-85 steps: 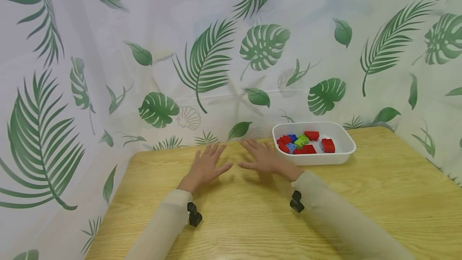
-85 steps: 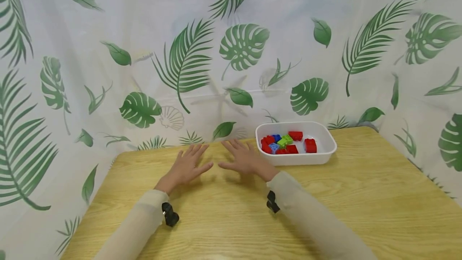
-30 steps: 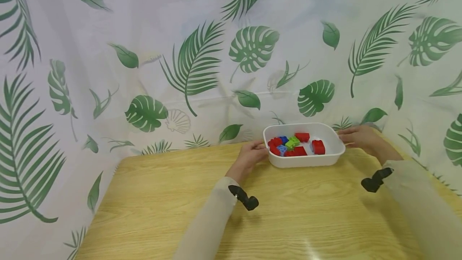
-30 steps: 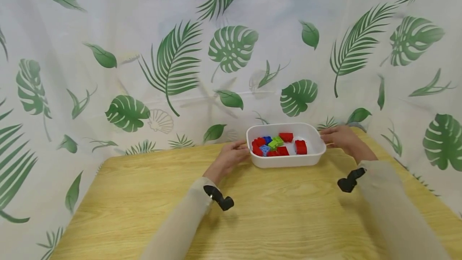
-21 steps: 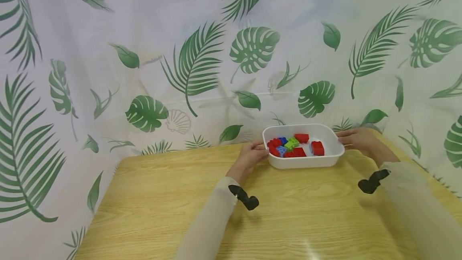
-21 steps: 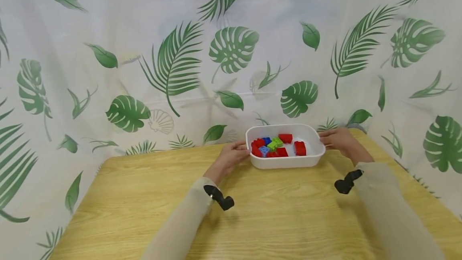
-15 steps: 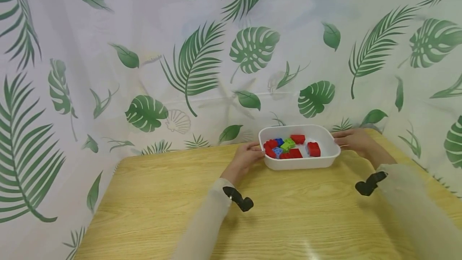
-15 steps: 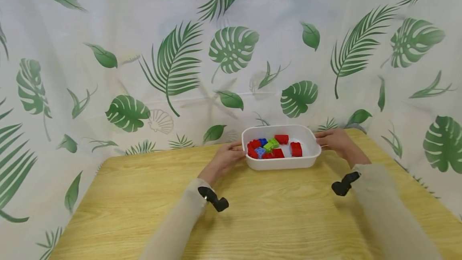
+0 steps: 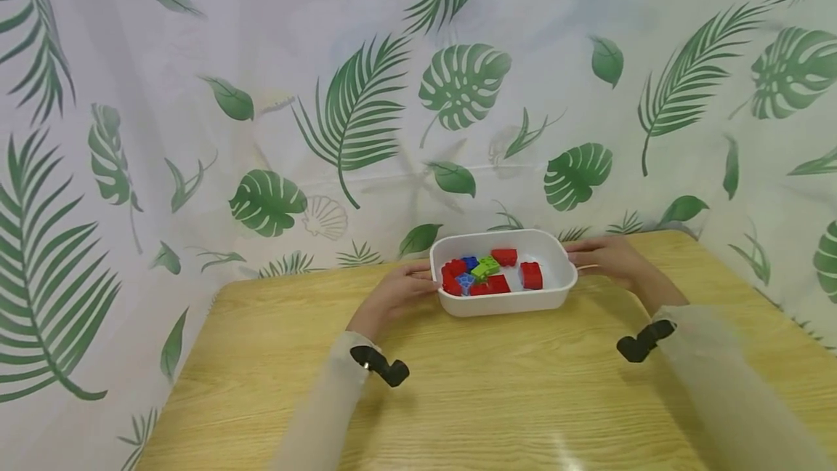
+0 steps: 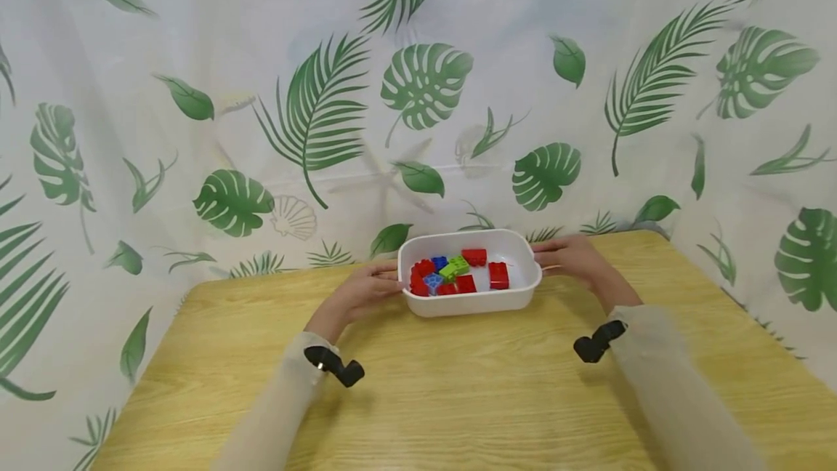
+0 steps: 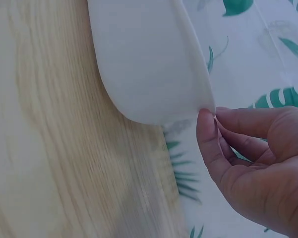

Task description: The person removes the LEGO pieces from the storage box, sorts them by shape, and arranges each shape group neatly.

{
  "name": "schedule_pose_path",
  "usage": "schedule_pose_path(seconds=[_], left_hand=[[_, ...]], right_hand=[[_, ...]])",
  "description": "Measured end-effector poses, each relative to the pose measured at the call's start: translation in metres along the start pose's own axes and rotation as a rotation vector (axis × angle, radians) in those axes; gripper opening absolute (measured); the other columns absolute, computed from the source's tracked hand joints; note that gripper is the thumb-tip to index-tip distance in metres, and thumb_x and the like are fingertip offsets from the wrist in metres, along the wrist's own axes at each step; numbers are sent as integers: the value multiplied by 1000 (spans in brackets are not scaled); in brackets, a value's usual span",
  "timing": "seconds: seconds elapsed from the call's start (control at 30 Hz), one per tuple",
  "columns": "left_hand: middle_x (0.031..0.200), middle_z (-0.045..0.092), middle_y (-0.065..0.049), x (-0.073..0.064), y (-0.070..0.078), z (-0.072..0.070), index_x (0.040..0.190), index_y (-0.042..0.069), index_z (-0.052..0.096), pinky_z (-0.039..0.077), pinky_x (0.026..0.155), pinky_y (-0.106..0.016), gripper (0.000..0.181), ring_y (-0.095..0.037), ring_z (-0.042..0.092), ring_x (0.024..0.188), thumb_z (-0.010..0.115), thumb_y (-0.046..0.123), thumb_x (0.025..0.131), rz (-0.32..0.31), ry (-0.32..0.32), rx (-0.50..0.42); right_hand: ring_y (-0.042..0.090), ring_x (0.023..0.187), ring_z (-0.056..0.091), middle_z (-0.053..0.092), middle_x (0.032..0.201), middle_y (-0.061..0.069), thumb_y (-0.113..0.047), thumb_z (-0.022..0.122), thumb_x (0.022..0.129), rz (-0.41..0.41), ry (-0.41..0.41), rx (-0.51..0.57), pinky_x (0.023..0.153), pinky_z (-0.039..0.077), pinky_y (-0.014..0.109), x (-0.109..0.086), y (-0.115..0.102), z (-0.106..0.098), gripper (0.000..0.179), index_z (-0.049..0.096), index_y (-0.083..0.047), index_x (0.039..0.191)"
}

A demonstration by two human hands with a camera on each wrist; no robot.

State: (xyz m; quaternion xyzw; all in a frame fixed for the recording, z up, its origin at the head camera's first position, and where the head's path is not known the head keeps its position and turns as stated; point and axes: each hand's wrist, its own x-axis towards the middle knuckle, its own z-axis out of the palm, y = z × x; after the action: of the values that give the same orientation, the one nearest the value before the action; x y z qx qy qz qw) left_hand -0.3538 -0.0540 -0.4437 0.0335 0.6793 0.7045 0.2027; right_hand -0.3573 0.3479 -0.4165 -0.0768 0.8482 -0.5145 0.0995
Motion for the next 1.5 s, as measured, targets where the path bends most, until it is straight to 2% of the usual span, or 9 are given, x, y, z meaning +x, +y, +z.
schedule_pose_path(seconds=[0.13,0.27,0.57,0.73,0.9,1.07,1.23,1.33,1.5], left_hand=[[131,66,-23,-8,-3,-24,144,-4,51,47,111,-47,52,-20,69,102,66,-3,94,12,-31,10],[122,69,-18,-16,-4,-45,144,-4,51,49,109,-46,53,-18,69,99,67,-1,94,4,-24,47],[134,63,-21,-34,-8,-87,144,-1,49,46,113,-46,53,-22,66,107,68,2,94,-12,-5,114],[137,59,-22,-41,-12,-107,147,-2,44,45,114,-47,57,-24,64,114,67,2,95,-7,1,108],[146,52,-24,-50,-14,-121,150,-3,41,42,116,-48,59,-23,63,116,64,-1,96,-18,7,77],[146,53,-25,-57,-13,-133,151,-3,39,43,114,-48,61,-19,66,111,64,-1,96,-7,-5,85],[143,55,-23,-62,-11,-140,150,-2,39,46,112,-45,59,-17,68,105,64,1,97,-7,12,70],[136,61,-16,-63,-11,-142,149,-3,41,49,110,-44,55,-14,69,99,62,3,99,9,25,57],[110,71,-2,-61,-12,-143,149,-5,39,58,97,-33,53,-11,71,88,58,-1,99,47,36,-19]], right_hand=[[7,100,69,52,144,35,-12,59,103,-15,-22,39,96,59,41,6,-9,19,47,49,14,141],[6,99,69,54,143,34,-11,61,102,-23,-42,77,95,59,39,10,-15,36,49,48,15,142],[16,110,69,51,147,32,-12,63,101,-19,-69,128,100,56,43,25,-27,70,50,50,11,143],[16,110,68,52,147,30,-13,65,100,0,-79,167,100,57,41,33,-32,87,50,51,7,144],[11,103,70,52,145,32,-9,64,100,-12,-92,217,94,59,33,41,-33,101,49,50,10,144],[13,104,70,53,145,32,-8,63,100,-3,-84,236,93,59,33,43,-38,112,49,50,10,143],[14,104,70,51,146,33,-9,64,100,1,-83,245,92,60,30,44,-43,121,50,49,12,143],[15,105,70,50,147,33,-9,64,100,1,-82,254,92,60,29,45,-42,124,51,49,12,143],[16,107,69,52,146,30,-11,65,100,0,-78,255,92,59,29,45,-41,126,51,49,11,143]])
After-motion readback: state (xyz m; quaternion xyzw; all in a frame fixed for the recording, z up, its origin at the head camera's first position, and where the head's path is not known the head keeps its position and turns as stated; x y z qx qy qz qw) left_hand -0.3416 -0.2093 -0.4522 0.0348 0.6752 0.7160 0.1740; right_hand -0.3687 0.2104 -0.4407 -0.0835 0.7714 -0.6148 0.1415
